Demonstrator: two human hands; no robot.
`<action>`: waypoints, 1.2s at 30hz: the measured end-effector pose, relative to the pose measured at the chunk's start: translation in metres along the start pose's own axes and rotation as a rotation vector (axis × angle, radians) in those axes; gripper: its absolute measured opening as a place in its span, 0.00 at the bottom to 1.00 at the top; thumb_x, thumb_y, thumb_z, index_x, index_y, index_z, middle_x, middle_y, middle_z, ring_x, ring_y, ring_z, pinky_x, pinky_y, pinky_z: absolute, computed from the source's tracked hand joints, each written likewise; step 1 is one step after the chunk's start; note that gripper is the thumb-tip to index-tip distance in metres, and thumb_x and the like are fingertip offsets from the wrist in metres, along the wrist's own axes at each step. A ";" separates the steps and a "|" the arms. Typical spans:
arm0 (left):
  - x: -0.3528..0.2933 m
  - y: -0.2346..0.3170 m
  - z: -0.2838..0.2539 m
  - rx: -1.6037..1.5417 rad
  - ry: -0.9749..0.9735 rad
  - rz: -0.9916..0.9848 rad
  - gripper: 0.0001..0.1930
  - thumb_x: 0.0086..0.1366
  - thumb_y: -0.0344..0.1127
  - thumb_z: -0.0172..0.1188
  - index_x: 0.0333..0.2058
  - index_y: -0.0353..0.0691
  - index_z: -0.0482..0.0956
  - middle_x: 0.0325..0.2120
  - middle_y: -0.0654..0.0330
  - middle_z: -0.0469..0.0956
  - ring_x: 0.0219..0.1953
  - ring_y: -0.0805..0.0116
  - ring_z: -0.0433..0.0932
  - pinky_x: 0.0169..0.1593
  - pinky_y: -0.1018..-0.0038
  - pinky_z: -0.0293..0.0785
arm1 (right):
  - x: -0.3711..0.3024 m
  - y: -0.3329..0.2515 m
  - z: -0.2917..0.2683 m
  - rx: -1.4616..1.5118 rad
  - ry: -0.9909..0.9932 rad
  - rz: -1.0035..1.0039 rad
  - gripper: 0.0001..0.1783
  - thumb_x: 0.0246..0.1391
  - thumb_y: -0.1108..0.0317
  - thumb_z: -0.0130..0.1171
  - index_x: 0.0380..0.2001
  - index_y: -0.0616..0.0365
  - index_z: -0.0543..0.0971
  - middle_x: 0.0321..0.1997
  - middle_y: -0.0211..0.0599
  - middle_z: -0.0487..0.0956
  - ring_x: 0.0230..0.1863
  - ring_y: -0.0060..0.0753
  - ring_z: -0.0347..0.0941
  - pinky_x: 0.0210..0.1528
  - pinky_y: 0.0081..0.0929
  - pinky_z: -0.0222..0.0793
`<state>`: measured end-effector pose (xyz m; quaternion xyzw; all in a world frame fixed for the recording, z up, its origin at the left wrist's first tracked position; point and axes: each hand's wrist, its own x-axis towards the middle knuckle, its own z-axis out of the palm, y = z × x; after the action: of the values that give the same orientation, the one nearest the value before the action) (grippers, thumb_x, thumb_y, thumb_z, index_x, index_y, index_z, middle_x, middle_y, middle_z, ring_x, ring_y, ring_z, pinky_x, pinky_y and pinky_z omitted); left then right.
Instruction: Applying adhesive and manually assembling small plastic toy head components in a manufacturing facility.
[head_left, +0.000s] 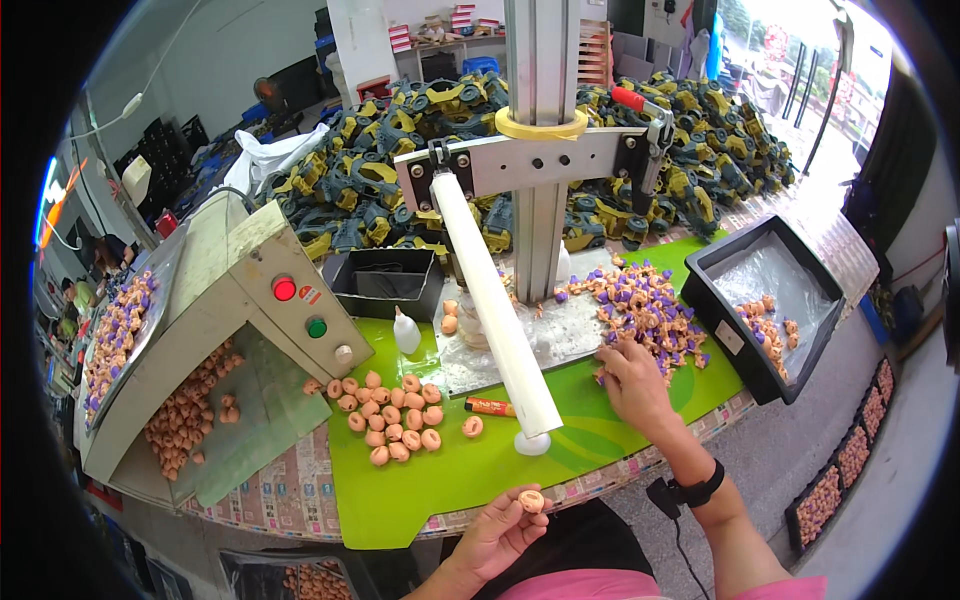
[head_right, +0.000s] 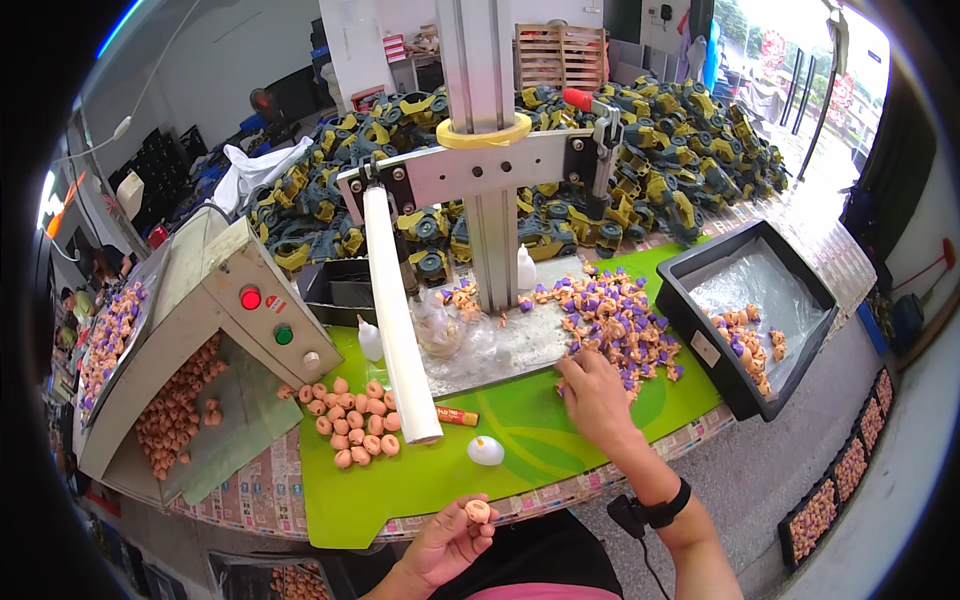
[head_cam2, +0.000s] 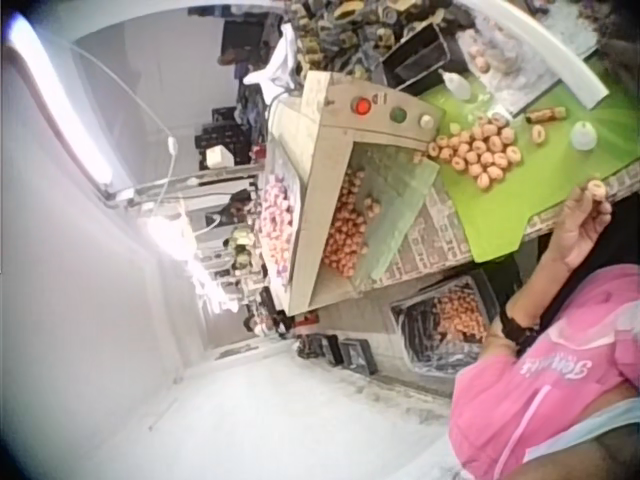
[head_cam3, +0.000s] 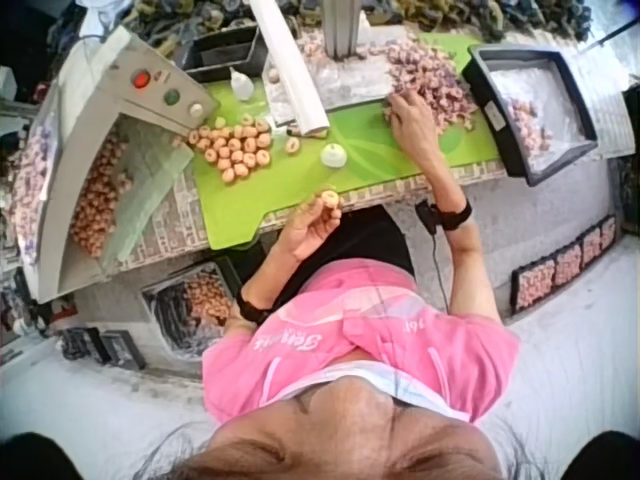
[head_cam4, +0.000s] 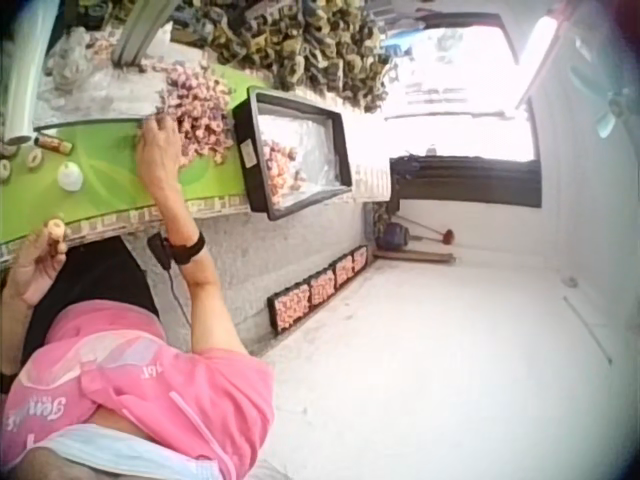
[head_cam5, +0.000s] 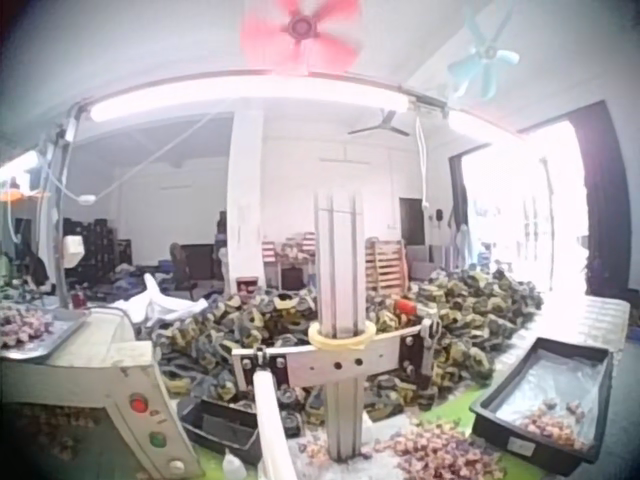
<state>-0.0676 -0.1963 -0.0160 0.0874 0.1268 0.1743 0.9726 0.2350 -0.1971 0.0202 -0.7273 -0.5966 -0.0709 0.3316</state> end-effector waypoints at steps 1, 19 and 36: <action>-0.001 0.000 0.001 0.042 0.039 0.000 0.20 0.69 0.37 0.54 0.56 0.36 0.68 0.49 0.51 0.75 0.45 0.67 0.78 0.51 0.72 0.77 | -0.002 -0.003 0.000 0.066 0.017 0.029 0.14 0.47 0.79 0.58 0.41 0.61 0.77 0.35 0.45 0.72 0.40 0.48 0.70 0.43 0.37 0.68; 0.008 -0.003 0.013 0.127 -0.010 0.020 0.19 0.71 0.36 0.50 0.57 0.35 0.67 0.46 0.57 0.75 0.45 0.71 0.78 0.51 0.76 0.78 | -0.071 -0.081 -0.033 0.927 -0.385 -0.047 0.13 0.46 0.79 0.66 0.38 0.55 0.81 0.39 0.31 0.81 0.43 0.31 0.76 0.44 0.28 0.69; 0.003 -0.010 0.006 0.221 -0.052 -0.101 0.18 0.70 0.38 0.53 0.54 0.35 0.70 0.41 0.56 0.77 0.37 0.72 0.78 0.45 0.75 0.78 | -0.063 -0.067 -0.046 0.966 -0.530 -0.330 0.15 0.43 0.85 0.62 0.37 0.60 0.82 0.42 0.35 0.80 0.44 0.37 0.77 0.45 0.31 0.72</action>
<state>-0.0599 -0.2050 -0.0130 0.1920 0.1242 0.1076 0.9675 0.1700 -0.2703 0.0513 -0.3836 -0.7296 0.3438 0.4498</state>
